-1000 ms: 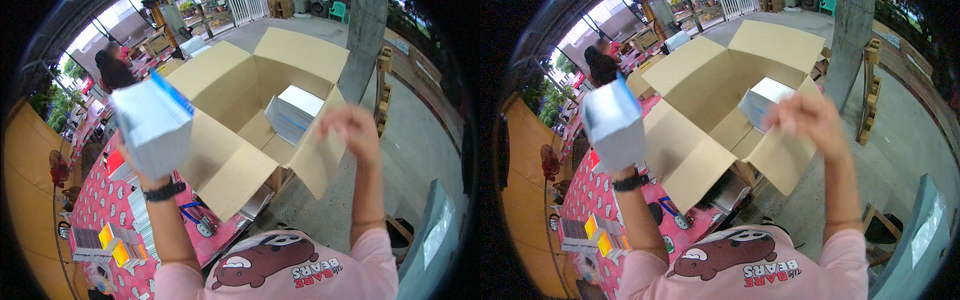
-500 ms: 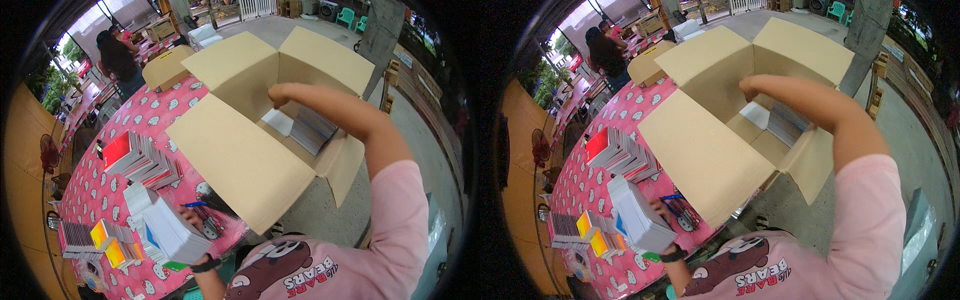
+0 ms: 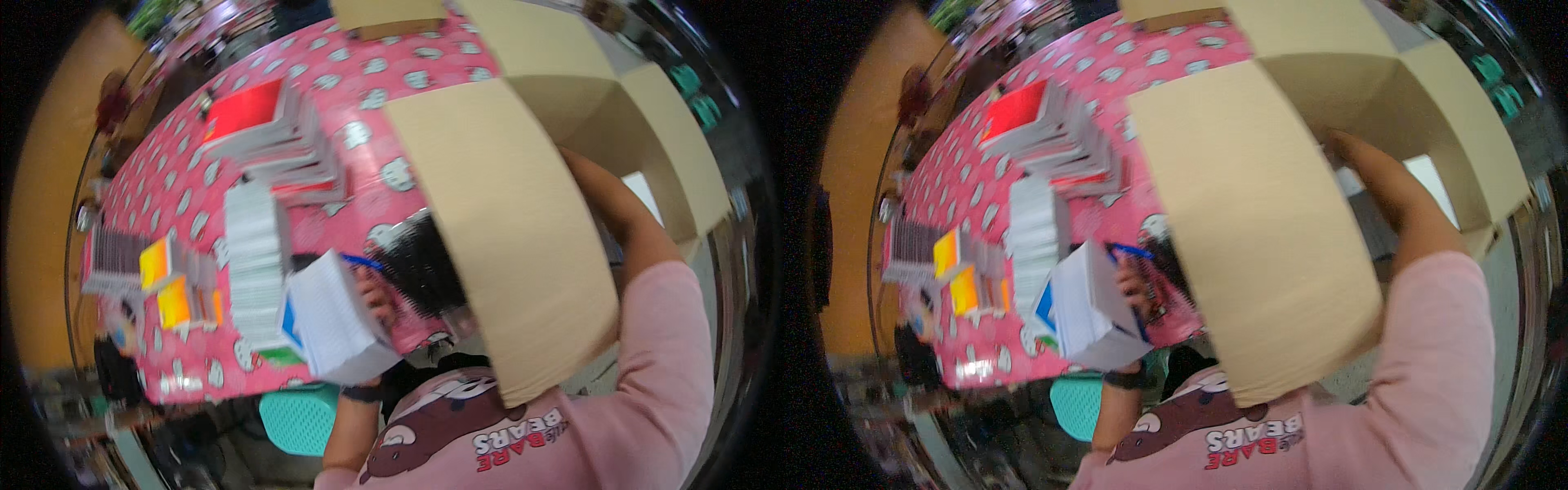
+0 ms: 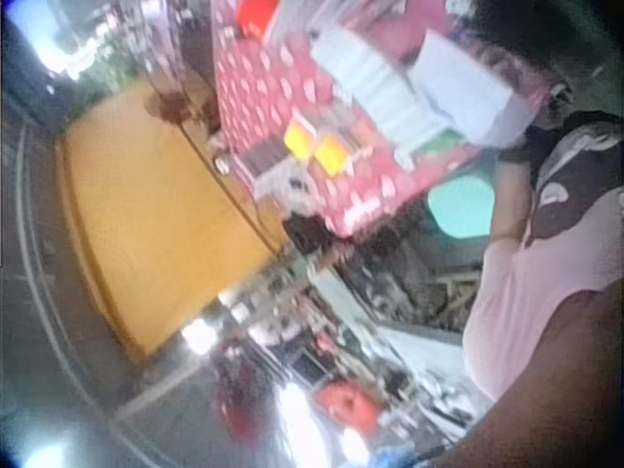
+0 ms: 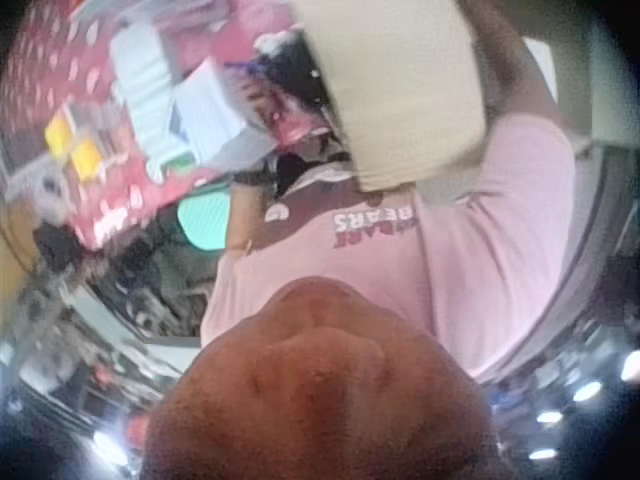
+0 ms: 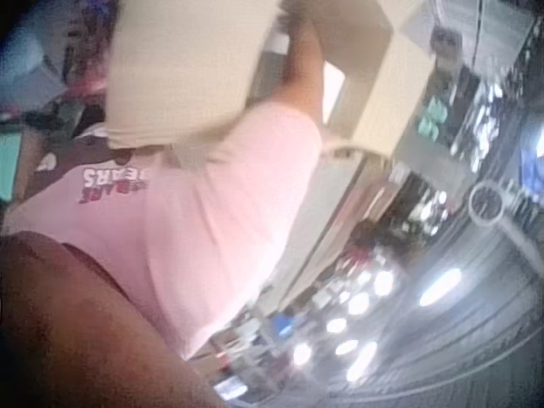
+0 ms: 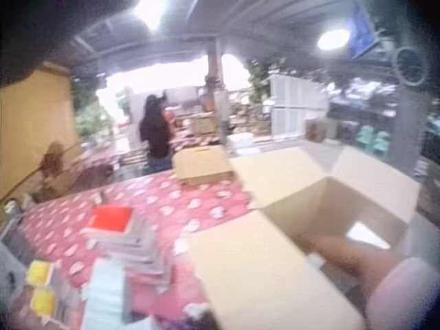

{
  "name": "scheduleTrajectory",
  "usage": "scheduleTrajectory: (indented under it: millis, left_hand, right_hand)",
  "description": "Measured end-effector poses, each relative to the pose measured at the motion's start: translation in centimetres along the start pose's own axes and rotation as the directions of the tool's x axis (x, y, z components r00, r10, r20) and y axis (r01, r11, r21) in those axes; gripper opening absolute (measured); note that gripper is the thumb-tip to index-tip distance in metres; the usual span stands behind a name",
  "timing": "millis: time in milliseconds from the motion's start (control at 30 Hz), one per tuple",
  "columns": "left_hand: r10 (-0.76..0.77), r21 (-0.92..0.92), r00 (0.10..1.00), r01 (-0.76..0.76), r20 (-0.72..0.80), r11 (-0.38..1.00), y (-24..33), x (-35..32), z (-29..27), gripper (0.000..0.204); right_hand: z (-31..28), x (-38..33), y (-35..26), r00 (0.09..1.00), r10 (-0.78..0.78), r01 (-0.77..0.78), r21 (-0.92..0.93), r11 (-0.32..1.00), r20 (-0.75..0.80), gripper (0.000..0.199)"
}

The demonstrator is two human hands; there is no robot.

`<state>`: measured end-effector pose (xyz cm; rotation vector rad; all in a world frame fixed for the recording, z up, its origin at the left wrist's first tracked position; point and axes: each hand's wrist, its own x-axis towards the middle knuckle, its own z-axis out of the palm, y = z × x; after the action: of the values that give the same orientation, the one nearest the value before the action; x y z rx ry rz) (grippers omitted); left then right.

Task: The person sorts stacks of spiral-bound notebooks from a cardboard box onto a table. They handle yellow, red, and blue notebooks, separating them into individual units and arranging them into neat piles on the table surface.

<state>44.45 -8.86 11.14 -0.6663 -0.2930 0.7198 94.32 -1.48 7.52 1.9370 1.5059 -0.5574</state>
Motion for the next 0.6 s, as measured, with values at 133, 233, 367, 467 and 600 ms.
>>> scheduleTrajectory:
  millis: [133, 233, 367, 467, 600]
  left_hand:
    - [-0.110, -0.009, 0.994, 0.111, 0.021, 0.994, -0.6, 1.9, 1.5, 0.041]
    - [-0.143, 0.023, 0.988, 0.142, 0.059, 0.990, -0.8, 2.7, 2.2, 0.041]
    - [-0.190, 0.072, 0.980, 0.186, 0.060, 0.980, -0.8, 2.9, 2.6, 0.042]
    - [-0.233, 0.065, 0.969, 0.228, 0.081, 0.971, 0.5, 2.8, 1.5, 0.043]
    - [-0.216, -0.045, 0.976, 0.217, 0.006, 0.975, 0.0, 2.5, 1.8, 0.046]
  right_hand:
    - [1.6, -3.5, 2.4, 0.999, 0.048, -0.049, 0.064, 0.997, 0.022, 0.029]
    - [1.0, -3.7, 2.2, 0.999, 0.047, -0.049, 0.086, 0.995, 0.019, 0.029]
    - [1.4, -4.0, 1.7, 0.998, 0.050, -0.053, 0.137, 0.989, 0.024, 0.030]
    - [1.2, -3.9, 0.4, 0.999, 0.041, -0.046, 0.171, 0.984, 0.031, 0.031]
    - [0.9, -3.7, -1.5, 0.999, 0.026, -0.034, 0.219, 0.975, 0.041, 0.032]
